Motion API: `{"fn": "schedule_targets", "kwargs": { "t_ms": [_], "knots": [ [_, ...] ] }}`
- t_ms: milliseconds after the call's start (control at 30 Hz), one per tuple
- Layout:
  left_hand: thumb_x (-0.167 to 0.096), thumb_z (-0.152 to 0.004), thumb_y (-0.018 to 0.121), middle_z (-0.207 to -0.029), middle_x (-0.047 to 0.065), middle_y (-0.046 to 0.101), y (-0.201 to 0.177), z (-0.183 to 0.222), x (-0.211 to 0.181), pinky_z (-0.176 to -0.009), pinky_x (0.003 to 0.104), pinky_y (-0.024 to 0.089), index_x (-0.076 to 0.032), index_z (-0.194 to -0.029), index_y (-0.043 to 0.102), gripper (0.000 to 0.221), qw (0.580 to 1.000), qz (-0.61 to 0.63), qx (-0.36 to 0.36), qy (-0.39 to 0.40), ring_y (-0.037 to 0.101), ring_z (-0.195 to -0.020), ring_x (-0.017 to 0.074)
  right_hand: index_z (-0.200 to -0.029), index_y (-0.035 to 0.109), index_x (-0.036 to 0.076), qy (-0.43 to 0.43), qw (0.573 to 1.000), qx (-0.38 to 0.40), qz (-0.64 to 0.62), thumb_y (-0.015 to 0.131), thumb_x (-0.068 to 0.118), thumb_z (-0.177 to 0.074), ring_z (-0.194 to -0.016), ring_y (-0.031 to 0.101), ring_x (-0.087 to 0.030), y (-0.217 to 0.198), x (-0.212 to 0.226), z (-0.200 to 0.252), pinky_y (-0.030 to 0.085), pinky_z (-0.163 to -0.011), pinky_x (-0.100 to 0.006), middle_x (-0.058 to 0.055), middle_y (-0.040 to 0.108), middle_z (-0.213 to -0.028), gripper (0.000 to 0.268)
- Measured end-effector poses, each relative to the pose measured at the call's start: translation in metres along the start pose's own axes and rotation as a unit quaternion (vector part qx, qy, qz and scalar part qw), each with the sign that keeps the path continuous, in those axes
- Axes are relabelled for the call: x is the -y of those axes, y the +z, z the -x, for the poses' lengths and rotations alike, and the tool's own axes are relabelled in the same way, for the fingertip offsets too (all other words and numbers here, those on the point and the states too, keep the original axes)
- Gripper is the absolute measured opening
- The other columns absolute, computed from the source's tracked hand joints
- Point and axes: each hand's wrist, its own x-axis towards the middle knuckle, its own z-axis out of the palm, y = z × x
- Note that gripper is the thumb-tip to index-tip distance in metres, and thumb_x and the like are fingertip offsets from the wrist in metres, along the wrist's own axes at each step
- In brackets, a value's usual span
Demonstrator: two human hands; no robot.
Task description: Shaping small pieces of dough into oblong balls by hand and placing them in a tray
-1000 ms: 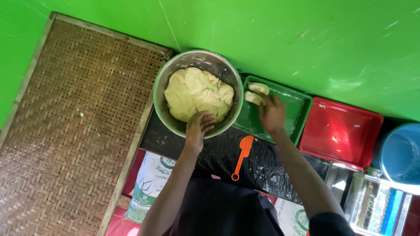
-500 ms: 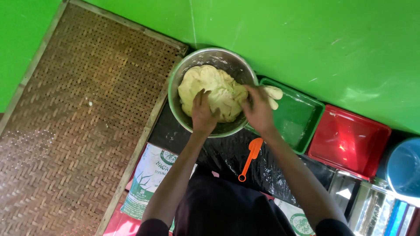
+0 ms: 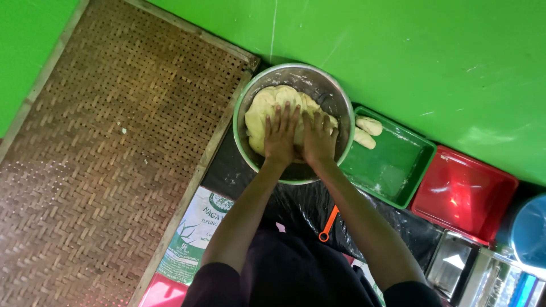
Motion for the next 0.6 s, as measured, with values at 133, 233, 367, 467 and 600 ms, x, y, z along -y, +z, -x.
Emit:
{"fn": "schedule_targets", "kwargs": {
  "t_ms": [133, 233, 367, 467, 600],
  "knots": [
    [-0.034, -0.084, 0.08, -0.172, 0.003, -0.015, 0.012, -0.012, 0.011, -0.127, 0.059, -0.002, -0.031, -0.165, -0.011, 0.122, 0.998, -0.015, -0.013, 0.06, -0.01, -0.158, 0.0317, -0.151, 0.037, 0.019, -0.023, 0.998, -0.053, 0.006, 0.08, 0.023, -0.084, -0.135, 0.034, -0.044, 0.02, -0.004, -0.001, 0.043, -0.098, -0.059, -0.017, 0.037, -0.145, 0.08],
    [-0.031, -0.09, 0.073, -0.172, 0.001, -0.017, 0.017, -0.021, 0.016, -0.125, 0.061, -0.004, -0.03, -0.165, -0.007, 0.111, 0.998, -0.003, -0.015, 0.06, -0.012, -0.158, 0.0297, -0.145, 0.041, 0.015, -0.032, 0.994, -0.1, 0.004, 0.088, 0.027, -0.077, -0.127, 0.039, -0.043, 0.018, 0.004, 0.0, 0.053, -0.088, -0.053, -0.016, 0.04, -0.133, 0.084],
    [-0.024, -0.093, 0.069, -0.172, -0.001, -0.014, 0.018, -0.02, 0.015, -0.125, 0.062, -0.008, -0.025, -0.166, -0.002, 0.102, 0.998, 0.036, -0.024, 0.05, -0.011, -0.158, 0.0279, -0.13, 0.049, 0.016, -0.041, 0.967, -0.235, 0.088, 0.083, 0.024, -0.078, -0.109, 0.052, -0.038, 0.039, 0.001, -0.01, 0.063, -0.061, -0.043, -0.011, 0.052, -0.107, 0.063],
    [-0.027, -0.092, 0.069, -0.172, -0.001, -0.012, 0.014, -0.021, 0.012, -0.124, 0.064, -0.009, -0.024, -0.166, 0.0, 0.101, 0.997, 0.054, -0.032, 0.04, -0.01, -0.158, 0.0281, -0.123, 0.055, 0.022, -0.04, 0.964, -0.238, 0.111, 0.088, 0.048, -0.068, -0.104, 0.059, -0.035, 0.044, -0.006, -0.017, 0.063, -0.06, -0.047, -0.007, 0.06, -0.102, 0.07],
    [-0.027, -0.093, 0.068, -0.172, -0.002, -0.012, 0.022, -0.023, 0.01, -0.123, 0.065, -0.009, -0.024, -0.166, 0.0, 0.099, 0.998, 0.043, -0.041, 0.028, -0.011, -0.158, 0.0284, -0.123, 0.059, 0.026, -0.024, 0.985, -0.156, 0.066, 0.082, 0.047, -0.073, -0.109, 0.062, -0.036, 0.067, -0.029, -0.035, 0.062, -0.066, -0.053, -0.005, 0.067, -0.108, 0.059]
  ]
}}
